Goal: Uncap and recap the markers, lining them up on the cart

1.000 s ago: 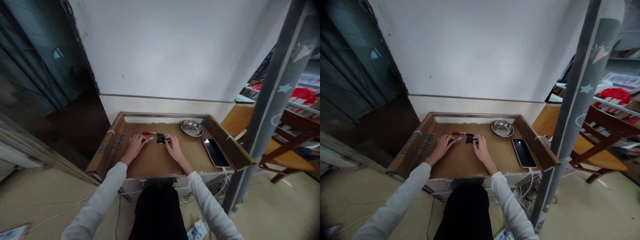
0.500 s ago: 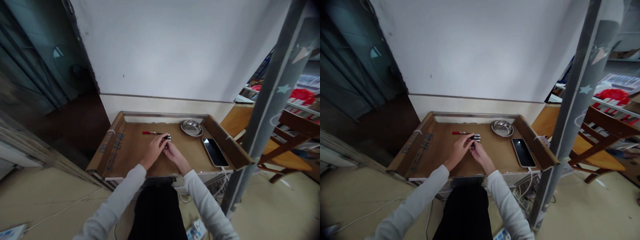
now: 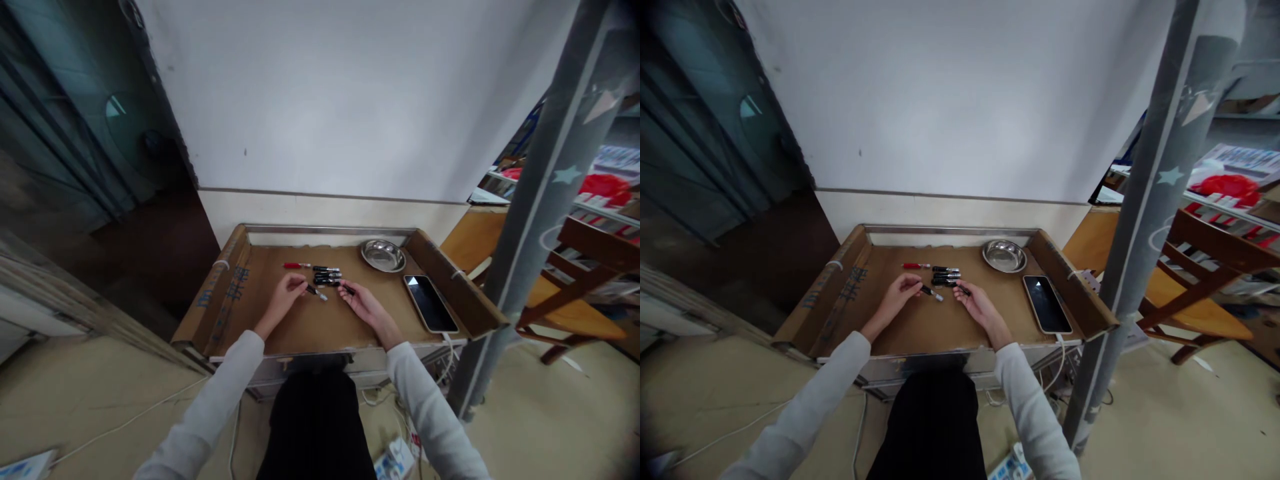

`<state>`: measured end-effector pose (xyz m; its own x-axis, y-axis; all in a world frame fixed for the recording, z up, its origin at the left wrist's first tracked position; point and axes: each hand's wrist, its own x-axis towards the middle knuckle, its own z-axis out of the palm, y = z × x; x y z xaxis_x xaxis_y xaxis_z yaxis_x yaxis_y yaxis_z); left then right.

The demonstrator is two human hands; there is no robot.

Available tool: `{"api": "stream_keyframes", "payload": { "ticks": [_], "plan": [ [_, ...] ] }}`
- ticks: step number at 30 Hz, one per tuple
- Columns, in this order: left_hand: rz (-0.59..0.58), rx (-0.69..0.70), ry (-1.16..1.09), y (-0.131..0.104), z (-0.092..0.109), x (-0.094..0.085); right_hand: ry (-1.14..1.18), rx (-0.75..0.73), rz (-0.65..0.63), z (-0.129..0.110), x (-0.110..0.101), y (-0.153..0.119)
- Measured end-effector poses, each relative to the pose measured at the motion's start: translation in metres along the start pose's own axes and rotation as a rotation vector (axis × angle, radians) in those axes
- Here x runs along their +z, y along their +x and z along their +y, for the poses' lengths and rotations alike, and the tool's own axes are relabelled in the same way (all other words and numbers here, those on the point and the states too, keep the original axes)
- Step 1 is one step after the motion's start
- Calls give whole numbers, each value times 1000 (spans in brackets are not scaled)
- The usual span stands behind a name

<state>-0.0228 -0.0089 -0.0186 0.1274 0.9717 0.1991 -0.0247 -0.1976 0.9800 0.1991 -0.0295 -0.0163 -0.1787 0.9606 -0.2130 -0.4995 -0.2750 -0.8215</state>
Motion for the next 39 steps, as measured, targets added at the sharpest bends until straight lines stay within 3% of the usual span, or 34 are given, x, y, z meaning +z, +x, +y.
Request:
{"api": "stream_keyframes", "payload": {
  "ticks": [4, 13, 16, 19, 21, 24, 28, 33, 39],
  "plan": [
    [-81, 65, 232, -8, -4, 7, -158, -101, 14, -4, -9, -7],
    [-202, 260, 647, -1, 3, 19, -343, -459, 215, -9, -28, -5],
    [-204, 370, 745, 2, 0, 23, -535, -548, 248, -11, -27, -8],
    [-208, 451, 796, 5, -6, 25, -851, -621, 164, -8, -16, -14],
    [-209, 480, 811, 5, -7, 25, -1093, -630, 18, -5, -6, -17],
    [-199, 486, 812, 4, -8, 22, -1336, -639, -43, -1, 3, -17],
    [-190, 466, 785, 3, -8, 20, -1497, -724, 51, -4, -5, -15],
    [-193, 451, 766, 4, -9, 21, -1648, -713, 345, -12, -27, -9],
    [-182, 450, 767, 1, -5, 21, -1768, -645, 328, -13, -32, -5]
  ]
}}
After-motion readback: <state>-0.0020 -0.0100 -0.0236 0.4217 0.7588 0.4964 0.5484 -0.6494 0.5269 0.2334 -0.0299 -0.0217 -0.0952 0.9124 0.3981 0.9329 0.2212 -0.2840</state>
